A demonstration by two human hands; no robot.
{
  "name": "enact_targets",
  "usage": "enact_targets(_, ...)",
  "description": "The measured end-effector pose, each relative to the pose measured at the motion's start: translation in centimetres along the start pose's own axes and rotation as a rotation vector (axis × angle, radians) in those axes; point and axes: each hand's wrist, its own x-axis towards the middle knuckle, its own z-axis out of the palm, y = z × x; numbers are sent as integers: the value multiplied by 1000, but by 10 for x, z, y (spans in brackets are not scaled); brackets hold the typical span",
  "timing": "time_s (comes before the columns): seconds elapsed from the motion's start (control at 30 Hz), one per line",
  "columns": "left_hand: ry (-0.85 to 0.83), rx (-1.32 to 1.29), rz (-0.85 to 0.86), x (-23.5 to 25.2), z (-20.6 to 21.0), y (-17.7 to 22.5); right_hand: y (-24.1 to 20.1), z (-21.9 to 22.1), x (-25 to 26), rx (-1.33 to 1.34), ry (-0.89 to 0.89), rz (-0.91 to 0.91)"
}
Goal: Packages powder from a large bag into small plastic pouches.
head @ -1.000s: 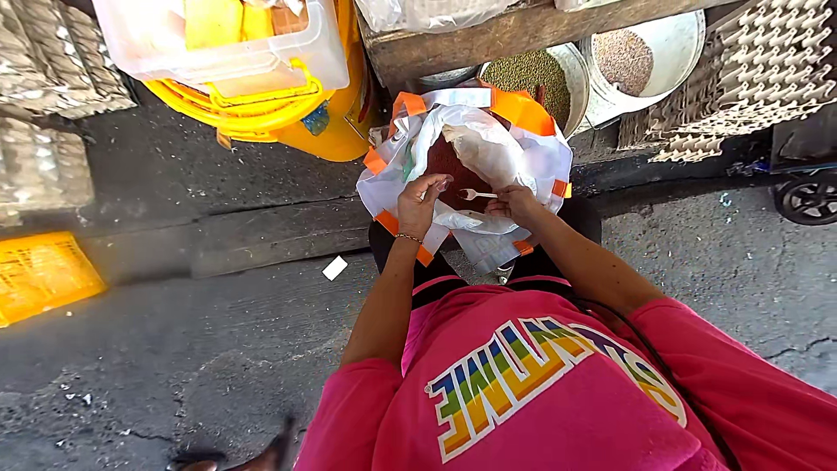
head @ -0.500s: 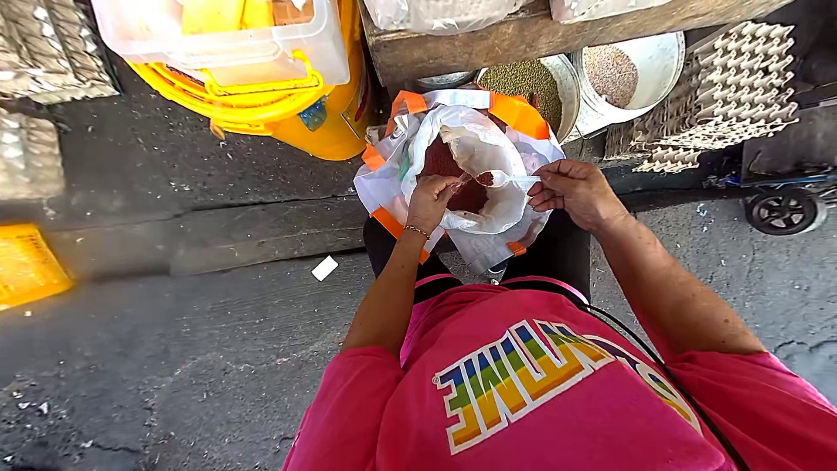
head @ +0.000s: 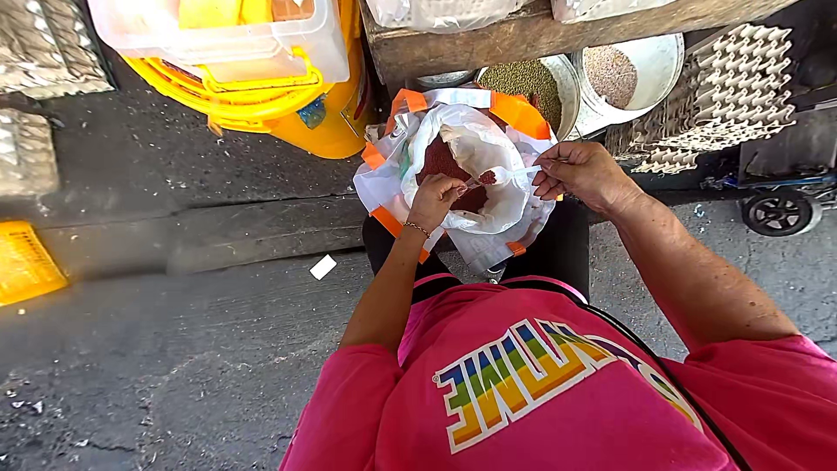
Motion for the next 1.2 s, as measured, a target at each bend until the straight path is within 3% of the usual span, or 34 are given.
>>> enact_targets(0.27,-34,21,3,0,0,1,-20,13,4,-346,-15,-53)
enact_targets(0.53,-34,5,-5,2,-1,0,-18,23,-4,-704,29,-441)
enact_targets(0.83,-2,-41,16,0,1,5,-27,38,-11,-802,19,-535)
enact_targets(1.03,63,-216,-14,-2,0,4,-29,49,-14,-848,42,-599)
enact_targets(1.2,171,-313,-5,-2,-6,5,-30,49,-15,-737,106,-637)
